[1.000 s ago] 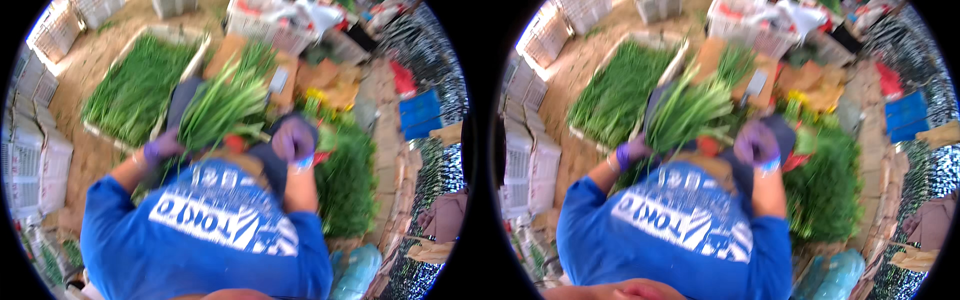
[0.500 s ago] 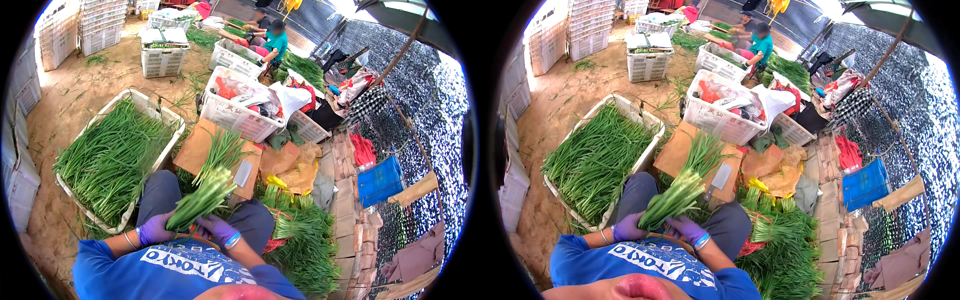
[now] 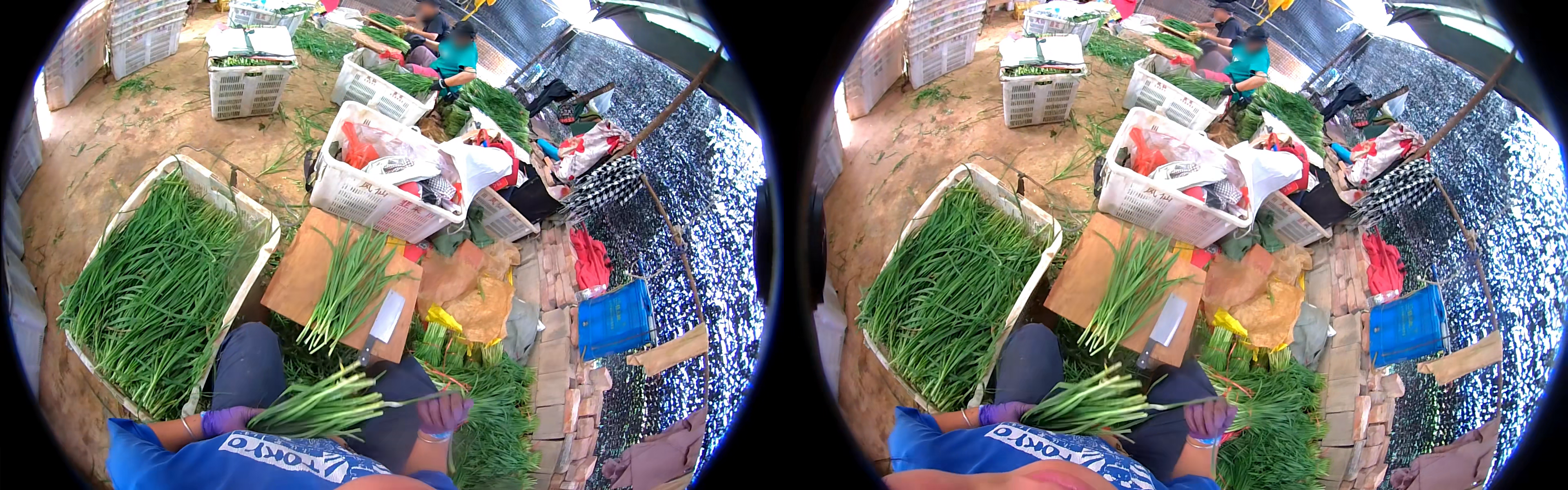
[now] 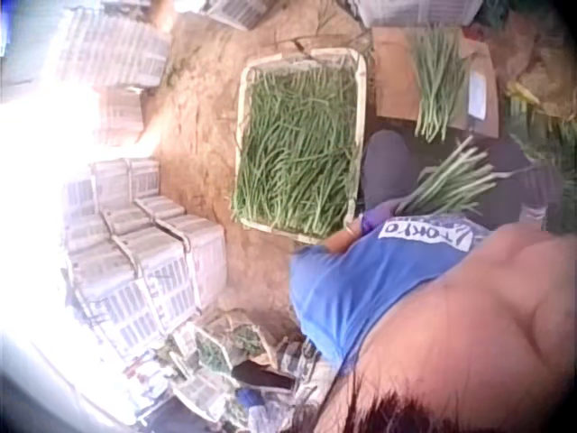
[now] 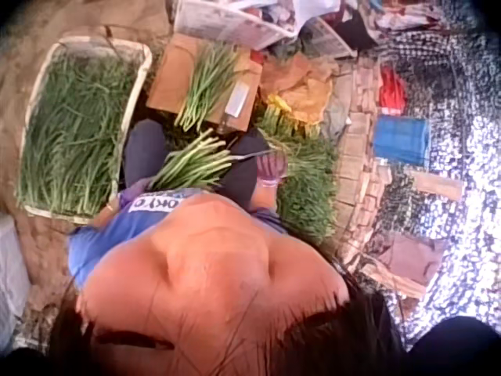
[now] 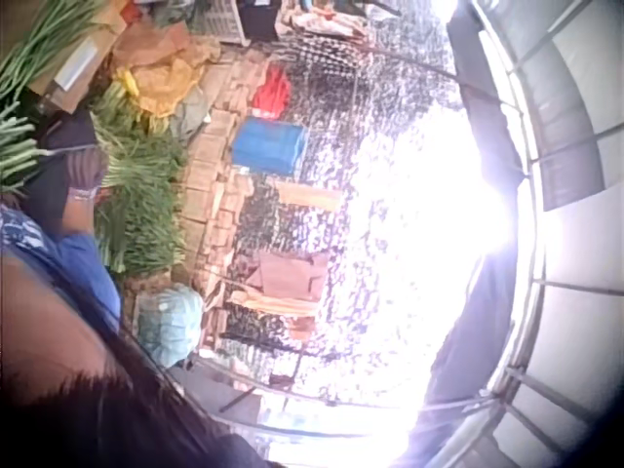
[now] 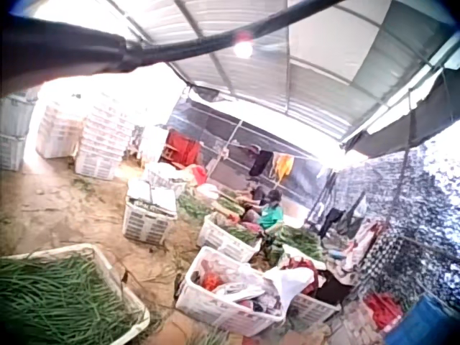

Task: The person sorts and bundles green stalks, removing unwanted parts by hand and trimming them with a knife on a cardboard surface before placing them into a bundle.

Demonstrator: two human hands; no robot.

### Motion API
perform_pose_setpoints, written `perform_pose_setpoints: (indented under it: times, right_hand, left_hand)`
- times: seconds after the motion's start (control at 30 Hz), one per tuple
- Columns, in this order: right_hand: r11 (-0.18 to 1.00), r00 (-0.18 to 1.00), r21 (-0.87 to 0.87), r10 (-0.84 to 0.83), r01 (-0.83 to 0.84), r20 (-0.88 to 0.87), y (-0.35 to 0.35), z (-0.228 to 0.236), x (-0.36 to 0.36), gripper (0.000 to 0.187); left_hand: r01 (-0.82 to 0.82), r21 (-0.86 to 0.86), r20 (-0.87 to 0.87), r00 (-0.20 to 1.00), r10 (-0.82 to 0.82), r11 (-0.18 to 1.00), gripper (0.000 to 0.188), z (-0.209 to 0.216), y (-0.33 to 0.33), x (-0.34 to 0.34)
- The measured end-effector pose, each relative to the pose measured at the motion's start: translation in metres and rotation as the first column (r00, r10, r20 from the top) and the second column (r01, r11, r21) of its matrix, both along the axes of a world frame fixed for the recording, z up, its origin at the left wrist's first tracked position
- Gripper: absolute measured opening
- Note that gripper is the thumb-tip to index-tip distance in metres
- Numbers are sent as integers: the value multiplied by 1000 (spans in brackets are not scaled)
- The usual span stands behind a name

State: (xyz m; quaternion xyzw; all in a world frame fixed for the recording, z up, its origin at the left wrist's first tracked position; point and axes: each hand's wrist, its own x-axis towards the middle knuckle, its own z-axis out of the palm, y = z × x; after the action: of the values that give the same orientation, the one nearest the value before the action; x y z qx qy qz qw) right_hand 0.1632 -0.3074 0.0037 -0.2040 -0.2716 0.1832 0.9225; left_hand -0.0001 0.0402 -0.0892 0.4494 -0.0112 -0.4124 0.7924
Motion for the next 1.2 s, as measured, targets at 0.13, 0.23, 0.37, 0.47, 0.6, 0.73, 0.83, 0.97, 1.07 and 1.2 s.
perform_pose_setpoints:
  times: [0.13,0.23,0.37,0.47,0.6,0.73,0.83,0.97,1.07,1.2]
  right_hand:
    - [984,992,172,-66,48,105,-30,13,4,44]
    - [868,980,-469,-196,165,-17,-55,-11,-13,40]
    - [-833,810,-551,286,-55,-513,-14,-97,-18,38]
    - [-574,941,-817,249,-47,-229,17,-88,-22,45]
    - [194,919,-929,-179,-316,-351,45,-87,-12,86]
    - [779,844,-445,195,-443,-500,91,-73,-31,92]
    - [928,905,-136,294,-348,-306,114,-71,-27,72]
    - [974,767,-39,151,-223,-624,124,-48,-15,53]
    - [989,867,-91,52,-112,-496,132,-25,-15,52]
    - [954,945,-297,-71,-29,-321,116,-20,-19,61]
  left_hand:
    - [-54,165,13,999,53,985,50,12,19,9]
    - [-280,166,-167,937,307,945,43,47,29,22]
    - [-310,283,-28,943,331,908,43,37,42,38]
    - [-369,238,93,930,357,899,41,29,43,37]
    - [-231,328,37,972,232,916,44,30,49,30]
    - [-181,174,125,979,161,968,47,41,23,29]
    - [-81,126,194,979,56,989,45,22,8,25]
    - [-39,178,277,961,-12,983,45,22,0,38]
    - [-38,291,346,936,-67,956,46,23,-4,44]
    - [186,662,187,897,-400,726,46,50,-3,56]
